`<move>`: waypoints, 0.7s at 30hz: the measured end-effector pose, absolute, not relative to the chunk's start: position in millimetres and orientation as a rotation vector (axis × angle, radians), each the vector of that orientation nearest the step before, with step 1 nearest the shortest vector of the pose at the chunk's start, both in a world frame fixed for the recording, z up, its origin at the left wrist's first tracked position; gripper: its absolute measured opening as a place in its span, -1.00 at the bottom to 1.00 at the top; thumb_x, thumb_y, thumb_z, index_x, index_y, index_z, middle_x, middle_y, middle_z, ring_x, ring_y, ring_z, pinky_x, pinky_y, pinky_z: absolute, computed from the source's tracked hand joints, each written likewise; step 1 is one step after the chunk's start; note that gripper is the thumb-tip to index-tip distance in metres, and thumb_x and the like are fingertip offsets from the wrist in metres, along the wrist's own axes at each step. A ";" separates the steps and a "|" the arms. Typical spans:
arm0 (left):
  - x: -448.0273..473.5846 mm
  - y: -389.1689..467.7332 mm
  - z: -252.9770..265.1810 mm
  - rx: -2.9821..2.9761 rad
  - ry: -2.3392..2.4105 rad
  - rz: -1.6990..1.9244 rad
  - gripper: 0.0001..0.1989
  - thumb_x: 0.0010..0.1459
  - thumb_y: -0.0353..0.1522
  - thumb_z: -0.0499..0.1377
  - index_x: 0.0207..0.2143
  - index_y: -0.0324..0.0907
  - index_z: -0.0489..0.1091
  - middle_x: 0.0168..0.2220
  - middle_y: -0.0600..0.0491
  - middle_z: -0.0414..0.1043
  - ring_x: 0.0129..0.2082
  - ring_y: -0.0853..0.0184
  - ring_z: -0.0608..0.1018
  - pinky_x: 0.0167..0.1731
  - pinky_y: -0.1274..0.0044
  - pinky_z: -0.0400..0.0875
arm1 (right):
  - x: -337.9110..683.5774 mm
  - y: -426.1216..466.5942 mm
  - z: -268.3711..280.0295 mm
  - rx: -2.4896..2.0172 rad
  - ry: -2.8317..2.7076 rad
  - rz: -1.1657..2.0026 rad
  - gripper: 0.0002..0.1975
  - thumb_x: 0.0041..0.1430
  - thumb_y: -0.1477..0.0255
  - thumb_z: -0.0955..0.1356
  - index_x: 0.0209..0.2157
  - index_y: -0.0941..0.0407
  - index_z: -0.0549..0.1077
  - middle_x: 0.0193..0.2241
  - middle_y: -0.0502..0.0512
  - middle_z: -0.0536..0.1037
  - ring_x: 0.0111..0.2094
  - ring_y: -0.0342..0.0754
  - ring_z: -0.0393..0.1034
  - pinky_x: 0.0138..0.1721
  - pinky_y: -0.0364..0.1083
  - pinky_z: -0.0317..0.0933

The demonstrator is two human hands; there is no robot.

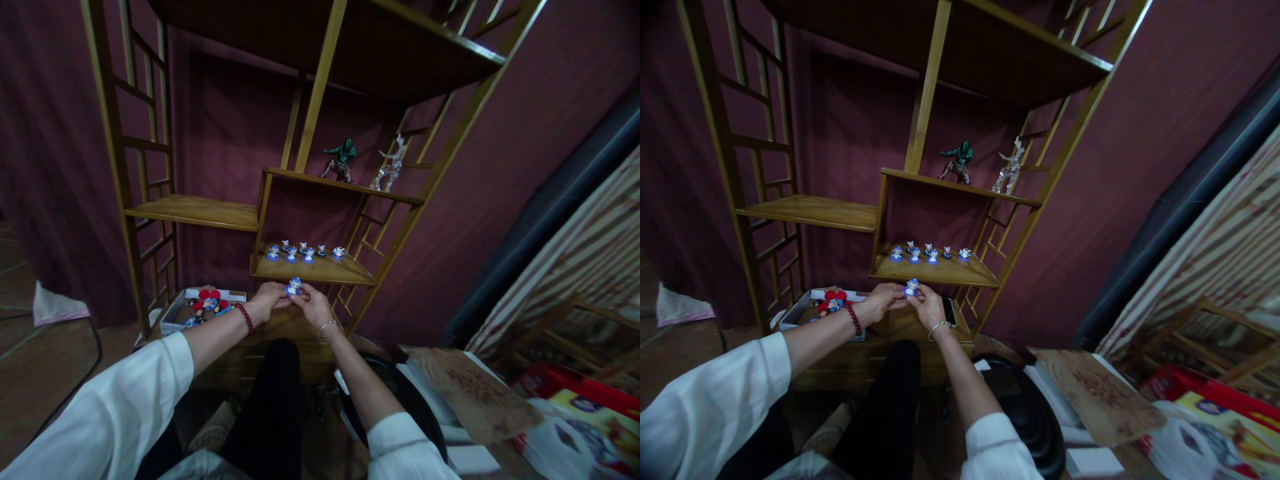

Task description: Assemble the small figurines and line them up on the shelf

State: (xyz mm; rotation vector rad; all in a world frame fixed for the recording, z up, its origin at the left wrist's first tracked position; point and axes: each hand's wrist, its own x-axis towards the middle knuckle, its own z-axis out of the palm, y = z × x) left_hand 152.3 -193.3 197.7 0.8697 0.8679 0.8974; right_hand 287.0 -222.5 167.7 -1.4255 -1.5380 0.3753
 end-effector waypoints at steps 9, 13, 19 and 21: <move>173.4 -187.3 197.7 0.841 0.762 0.905 -0.84 -0.10 -0.68 0.13 -0.61 -0.33 0.35 -0.57 0.01 0.42 -0.50 0.44 0.49 -0.31 0.57 0.44 | 303.8 -221.9 174.9 -1.369 -1.504 0.439 -0.70 -0.10 0.46 0.37 -0.23 0.13 0.42 -0.33 0.07 0.54 -0.31 -0.07 0.45 -0.20 -0.06 0.33; 181.4 -186.7 201.1 0.852 0.753 0.893 -0.80 -0.07 -0.70 0.06 -0.61 -0.34 0.35 -0.56 0.00 0.42 -0.48 0.44 0.49 -0.30 0.57 0.44 | 312.6 -220.7 177.8 -1.371 -1.523 0.452 -0.72 -0.09 0.46 0.36 -0.23 0.12 0.43 -0.32 0.06 0.54 -0.27 -0.08 0.44 -0.16 -0.06 0.32; 190.0 -185.6 207.2 0.867 0.778 0.898 -0.74 -0.11 -0.76 -0.01 -0.60 -0.34 0.34 -0.59 0.03 0.39 -0.52 0.47 0.47 -0.30 0.57 0.44 | 323.0 -216.5 181.6 -1.327 -1.494 0.530 -0.70 -0.11 0.44 0.38 -0.24 0.14 0.41 -0.29 0.07 0.53 -0.24 -0.08 0.44 -0.10 -0.06 0.29; 191.2 -184.3 209.1 0.868 0.780 0.906 -0.74 -0.11 -0.76 -0.02 -0.61 -0.34 0.34 -0.59 0.03 0.39 -0.52 0.47 0.47 -0.29 0.57 0.44 | 324.4 -214.0 183.8 -1.300 -1.498 0.570 -0.70 -0.13 0.45 0.39 -0.26 0.15 0.41 -0.29 0.07 0.53 -0.24 -0.08 0.44 -0.09 -0.06 0.28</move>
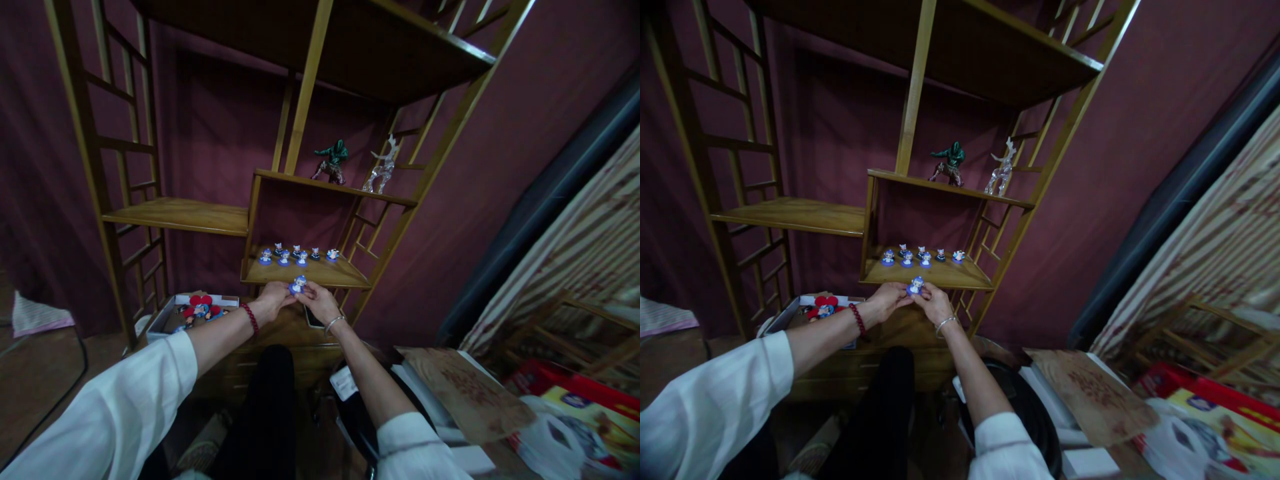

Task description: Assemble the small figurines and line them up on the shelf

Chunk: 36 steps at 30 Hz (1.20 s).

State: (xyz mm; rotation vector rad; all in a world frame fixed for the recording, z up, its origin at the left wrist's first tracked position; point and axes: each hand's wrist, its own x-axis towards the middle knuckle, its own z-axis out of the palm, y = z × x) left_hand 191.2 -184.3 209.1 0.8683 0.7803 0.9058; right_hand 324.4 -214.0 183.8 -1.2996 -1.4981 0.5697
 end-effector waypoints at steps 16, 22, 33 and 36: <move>188.2 -157.2 216.8 0.882 0.797 1.041 -0.75 -0.13 -0.74 0.03 -0.62 -0.28 0.26 -0.60 0.09 0.36 -0.50 0.50 0.45 -0.20 0.52 0.39 | 323.4 -163.1 192.0 -1.265 -1.506 0.665 -0.73 -0.17 0.44 0.41 -0.33 0.15 0.40 -0.31 0.05 0.52 -0.24 -0.07 0.42 -0.11 -0.06 0.27; 186.8 -142.8 216.1 0.885 0.809 1.093 -0.77 -0.12 -0.74 0.06 -0.61 -0.28 0.27 -0.60 0.10 0.35 -0.50 0.50 0.44 -0.20 0.49 0.39 | 320.9 -145.6 190.9 -1.279 -1.540 0.655 -0.74 -0.18 0.42 0.41 -0.35 0.14 0.40 -0.35 0.04 0.52 -0.25 -0.07 0.41 -0.12 -0.07 0.27; 207.9 -133.9 220.7 0.940 0.819 1.052 -0.75 -0.14 -0.74 0.05 -0.66 -0.28 0.31 -0.59 0.05 0.38 -0.49 0.46 0.45 -0.25 0.53 0.38 | 343.3 -140.4 198.2 -1.340 -1.571 0.608 -0.76 -0.17 0.42 0.39 -0.36 0.16 0.42 -0.39 0.03 0.52 -0.32 -0.10 0.41 -0.19 -0.10 0.29; 217.6 -132.2 219.0 0.951 0.805 1.043 -0.73 -0.15 -0.75 0.02 -0.65 -0.29 0.32 -0.55 0.04 0.40 -0.48 0.47 0.45 -0.24 0.53 0.37 | 354.2 -139.7 199.1 -1.373 -1.582 0.570 -0.75 -0.17 0.41 0.40 -0.35 0.15 0.43 -0.39 0.02 0.52 -0.30 -0.09 0.41 -0.17 -0.10 0.29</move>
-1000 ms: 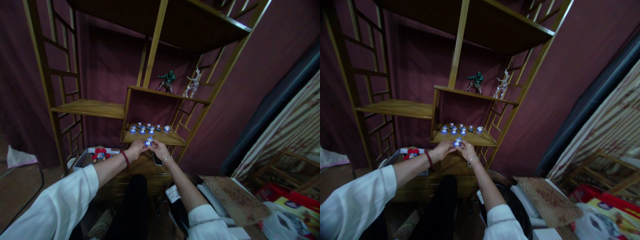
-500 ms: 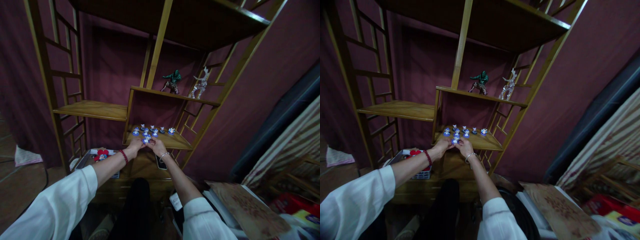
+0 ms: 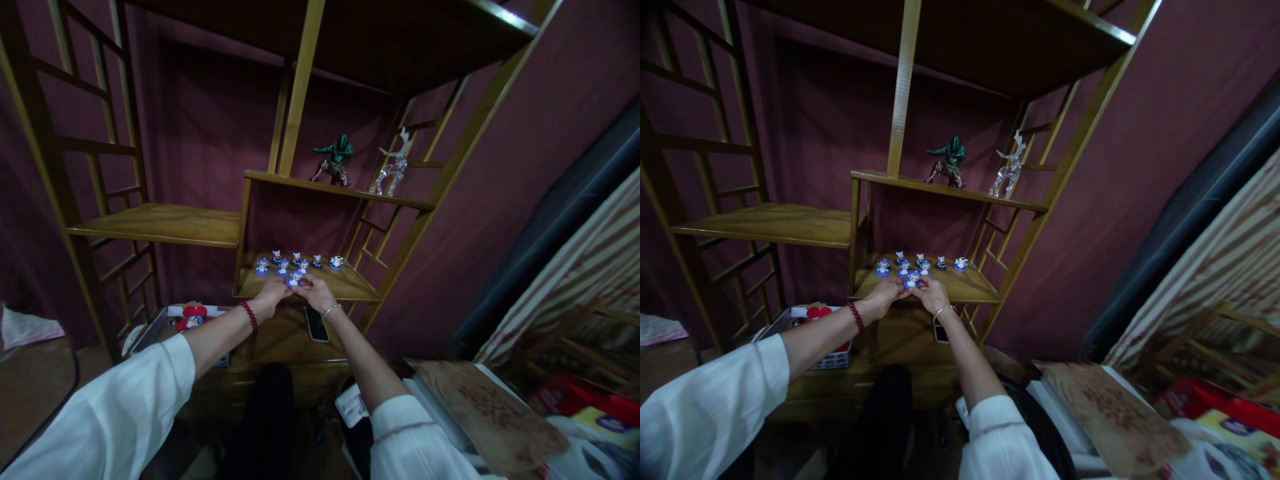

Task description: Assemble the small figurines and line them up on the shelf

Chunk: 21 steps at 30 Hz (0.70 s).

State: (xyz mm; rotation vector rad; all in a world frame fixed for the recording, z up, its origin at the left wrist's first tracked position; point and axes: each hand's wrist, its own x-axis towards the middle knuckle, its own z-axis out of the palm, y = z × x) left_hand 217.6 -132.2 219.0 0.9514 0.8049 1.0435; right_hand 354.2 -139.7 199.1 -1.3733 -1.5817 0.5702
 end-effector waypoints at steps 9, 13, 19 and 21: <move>245.3 -129.9 216.4 0.951 0.785 1.008 -0.77 -0.10 -0.71 0.04 -0.61 -0.28 0.31 -0.53 0.04 0.40 -0.46 0.48 0.45 -0.23 0.53 0.37 | 385.3 -136.5 198.3 -1.364 -1.541 0.630 -0.70 -0.21 0.39 0.43 -0.34 0.16 0.43 -0.39 0.04 0.53 -0.30 -0.08 0.42 -0.13 -0.07 0.28; 255.4 -132.0 219.2 0.970 0.764 0.965 -0.78 -0.07 -0.68 0.04 -0.58 -0.27 0.36 -0.48 0.01 0.43 -0.41 0.45 0.46 -0.20 0.53 0.35 | 401.1 -133.8 195.9 -1.368 -1.494 0.645 -0.68 -0.22 0.41 0.44 -0.33 0.15 0.42 -0.36 0.04 0.53 -0.30 -0.09 0.43 -0.11 -0.06 0.27; 272.3 -131.8 216.8 0.925 0.772 0.965 -0.77 -0.09 -0.71 0.02 -0.57 -0.29 0.33 -0.46 -0.01 0.41 -0.42 0.46 0.46 -0.21 0.53 0.36 | 423.7 -131.2 192.7 -1.386 -1.430 0.656 -0.68 -0.28 0.43 0.46 -0.38 0.15 0.41 -0.38 0.04 0.53 -0.30 -0.10 0.42 -0.09 -0.06 0.26; 279.2 -130.3 215.2 0.916 0.781 0.965 -0.78 -0.11 -0.71 0.04 -0.58 -0.28 0.32 -0.49 0.01 0.40 -0.43 0.46 0.45 -0.22 0.54 0.36 | 429.2 -131.5 193.4 -1.385 -1.428 0.659 -0.68 -0.29 0.42 0.47 -0.39 0.15 0.41 -0.39 0.03 0.52 -0.29 -0.10 0.42 -0.08 -0.06 0.25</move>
